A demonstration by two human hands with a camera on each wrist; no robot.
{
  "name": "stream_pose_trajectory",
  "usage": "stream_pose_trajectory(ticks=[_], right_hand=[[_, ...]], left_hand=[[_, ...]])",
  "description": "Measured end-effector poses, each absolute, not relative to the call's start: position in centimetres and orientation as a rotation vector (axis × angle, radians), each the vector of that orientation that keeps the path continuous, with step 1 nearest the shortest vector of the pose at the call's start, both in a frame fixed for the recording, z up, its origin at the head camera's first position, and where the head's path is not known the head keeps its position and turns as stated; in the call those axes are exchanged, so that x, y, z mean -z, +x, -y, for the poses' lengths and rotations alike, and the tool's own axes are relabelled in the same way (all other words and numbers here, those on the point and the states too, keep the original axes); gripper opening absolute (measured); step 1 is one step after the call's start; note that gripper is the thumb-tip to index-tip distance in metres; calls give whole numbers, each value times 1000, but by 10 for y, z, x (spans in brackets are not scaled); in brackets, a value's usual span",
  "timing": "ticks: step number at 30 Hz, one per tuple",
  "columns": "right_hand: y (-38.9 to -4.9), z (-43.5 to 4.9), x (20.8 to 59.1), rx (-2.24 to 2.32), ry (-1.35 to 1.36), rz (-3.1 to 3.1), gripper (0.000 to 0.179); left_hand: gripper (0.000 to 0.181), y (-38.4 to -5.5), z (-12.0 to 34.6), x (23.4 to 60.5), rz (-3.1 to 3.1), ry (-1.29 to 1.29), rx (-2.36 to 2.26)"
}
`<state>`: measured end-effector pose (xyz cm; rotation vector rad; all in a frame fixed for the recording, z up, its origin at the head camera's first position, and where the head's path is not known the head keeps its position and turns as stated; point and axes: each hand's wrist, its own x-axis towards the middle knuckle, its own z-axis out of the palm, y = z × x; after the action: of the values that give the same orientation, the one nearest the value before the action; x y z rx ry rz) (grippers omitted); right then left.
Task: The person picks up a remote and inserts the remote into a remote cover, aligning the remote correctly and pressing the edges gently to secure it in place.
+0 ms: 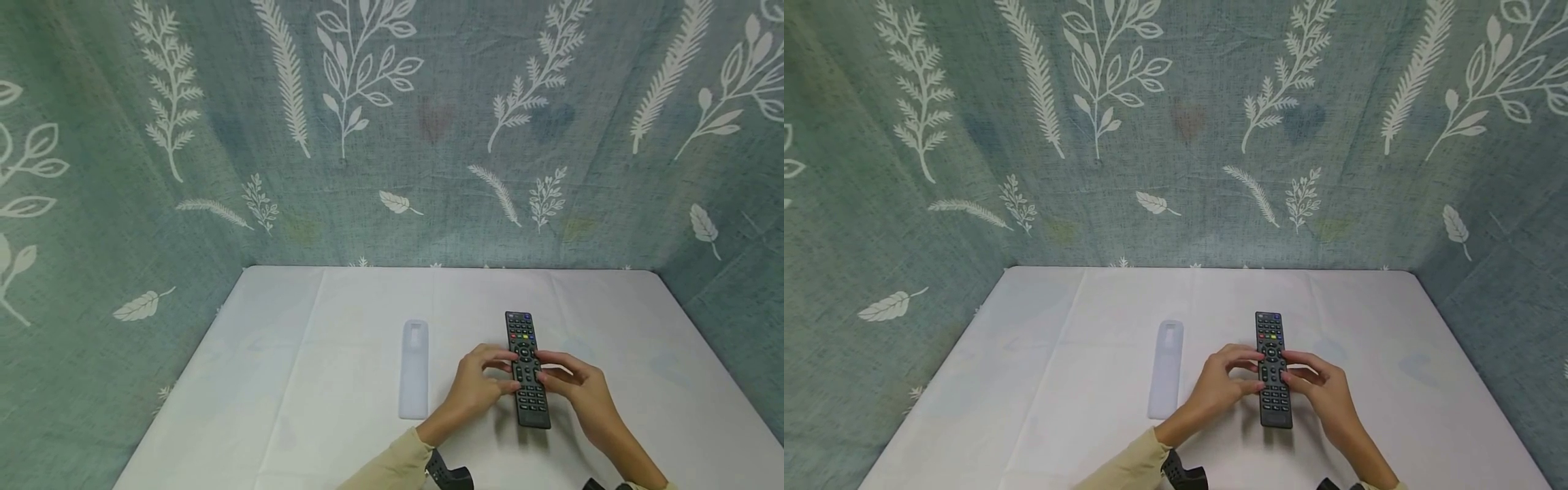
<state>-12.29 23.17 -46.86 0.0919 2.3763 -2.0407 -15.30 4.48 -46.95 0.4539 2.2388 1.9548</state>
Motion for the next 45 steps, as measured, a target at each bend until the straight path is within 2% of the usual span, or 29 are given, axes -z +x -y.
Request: stream_pose_trajectory(ticks=[21, 34, 45], right_hand=[[-121, -214, 452, 2135, -42, -2317, 43], [-129, -199, 442, 2134, -227, -2293, 35], [-135, -182, 433, 2175, -348, -2260, 41]], left_hand=[[41, -147, -17, 450, -2258, 596, -1959], [40, -133, 9, 407, -2262, 615, -2024], [42, -145, 19, 427, -2141, 566, -2181]])
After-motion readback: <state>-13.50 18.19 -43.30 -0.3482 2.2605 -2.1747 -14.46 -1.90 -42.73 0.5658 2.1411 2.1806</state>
